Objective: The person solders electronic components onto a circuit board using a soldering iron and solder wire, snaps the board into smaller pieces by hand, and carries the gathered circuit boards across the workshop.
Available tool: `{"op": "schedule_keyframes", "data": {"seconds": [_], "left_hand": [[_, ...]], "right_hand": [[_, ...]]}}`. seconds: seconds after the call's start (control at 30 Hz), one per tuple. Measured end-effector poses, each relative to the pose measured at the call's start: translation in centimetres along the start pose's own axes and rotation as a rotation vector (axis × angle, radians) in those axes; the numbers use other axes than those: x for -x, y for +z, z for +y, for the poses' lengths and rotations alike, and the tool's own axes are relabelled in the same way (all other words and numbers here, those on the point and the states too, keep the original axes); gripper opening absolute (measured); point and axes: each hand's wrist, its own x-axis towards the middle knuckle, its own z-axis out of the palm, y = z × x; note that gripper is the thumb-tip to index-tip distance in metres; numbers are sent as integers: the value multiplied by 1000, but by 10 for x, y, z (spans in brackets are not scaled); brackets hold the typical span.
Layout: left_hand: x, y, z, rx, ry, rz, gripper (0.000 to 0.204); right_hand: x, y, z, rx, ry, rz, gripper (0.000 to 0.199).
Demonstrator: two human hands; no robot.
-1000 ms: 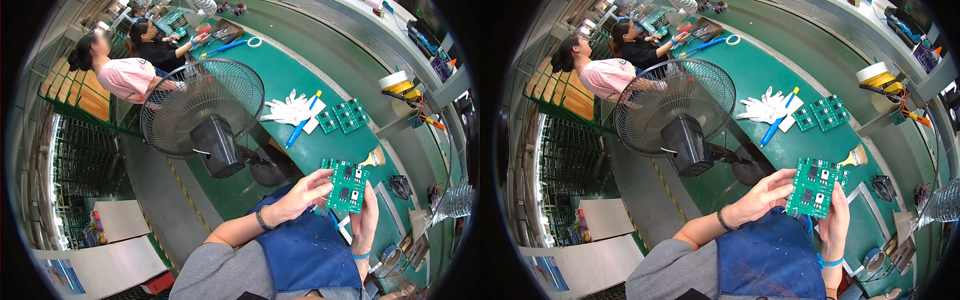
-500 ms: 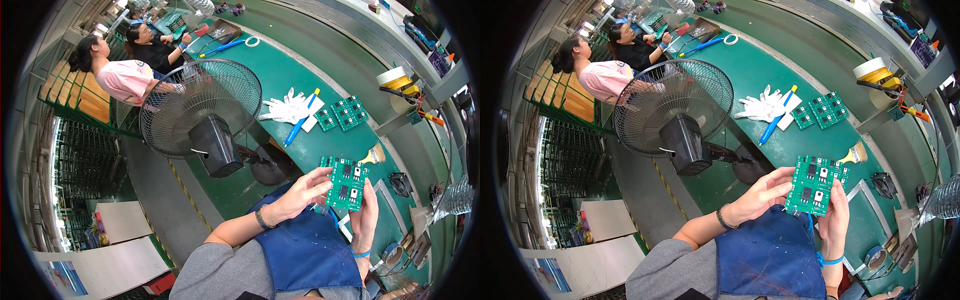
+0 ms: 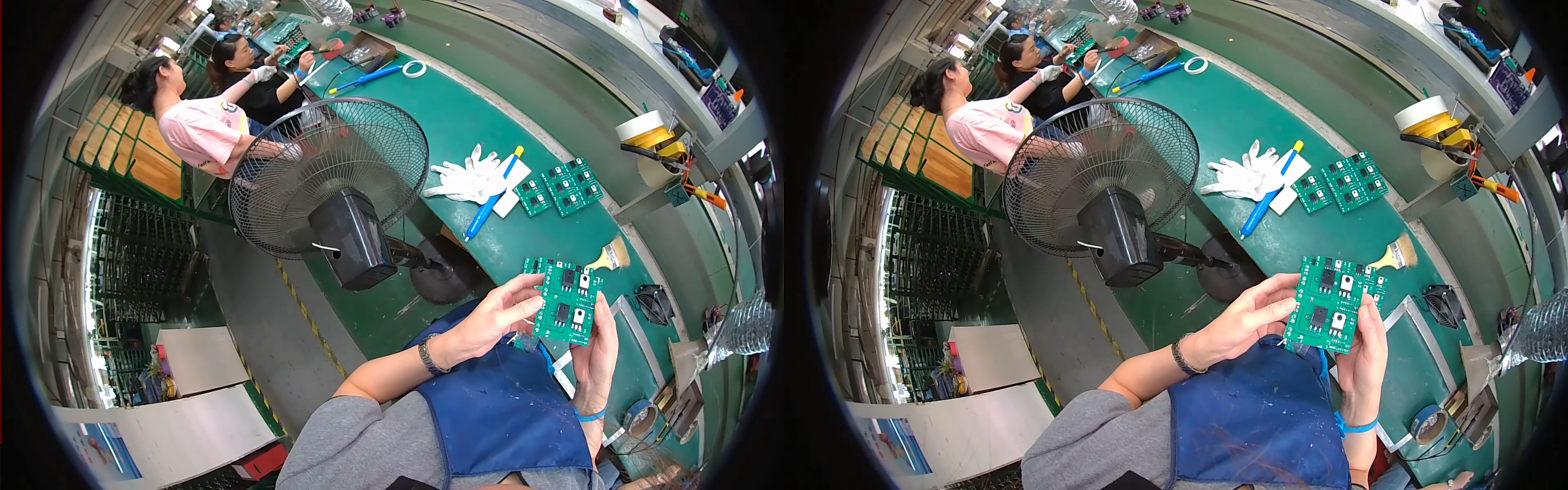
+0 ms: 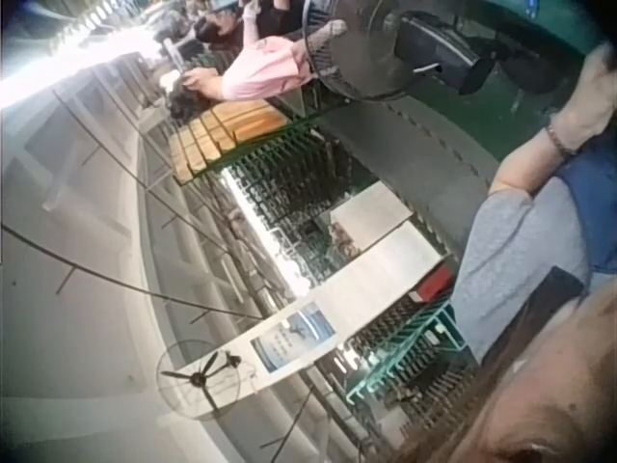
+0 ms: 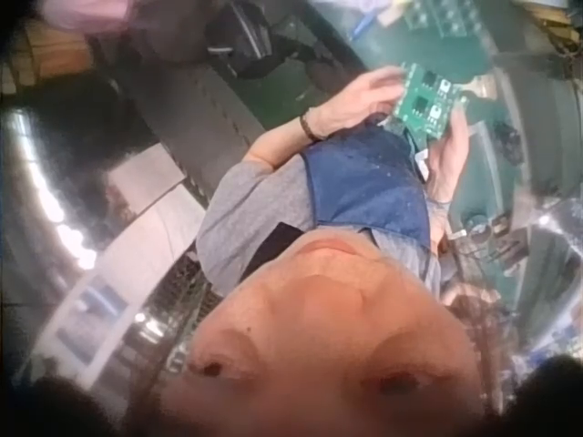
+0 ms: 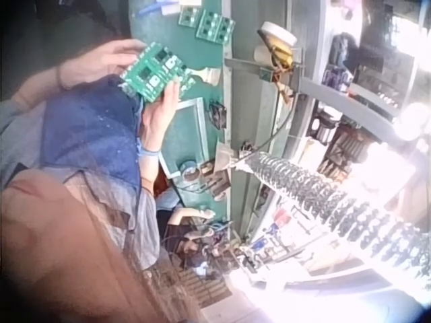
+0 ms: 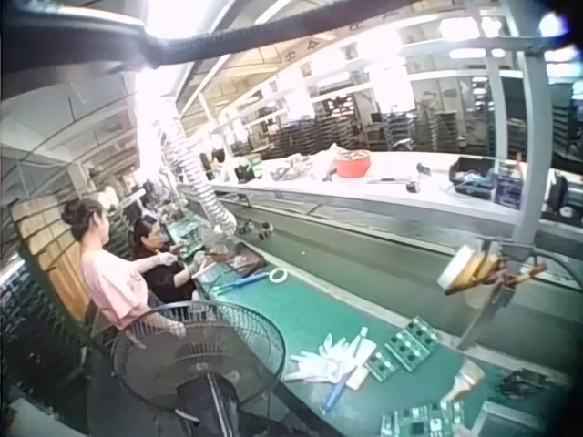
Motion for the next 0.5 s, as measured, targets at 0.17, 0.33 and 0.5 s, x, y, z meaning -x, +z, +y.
{"op": "schedule_keyframes", "data": {"seconds": [0.17,0.33,0.5], "left_hand": [[-2,-1,-3,7,5,9,52],[-5,-2,-3,1,2,-5,51],[-8,-3,-1,4,-10,-14,50]], "right_hand": [[-2,4,-2,-7,4,-21,38],[-5,1,-2,-19,20,17,36],[-8,-1,-2,-19,21,8,34]]}}
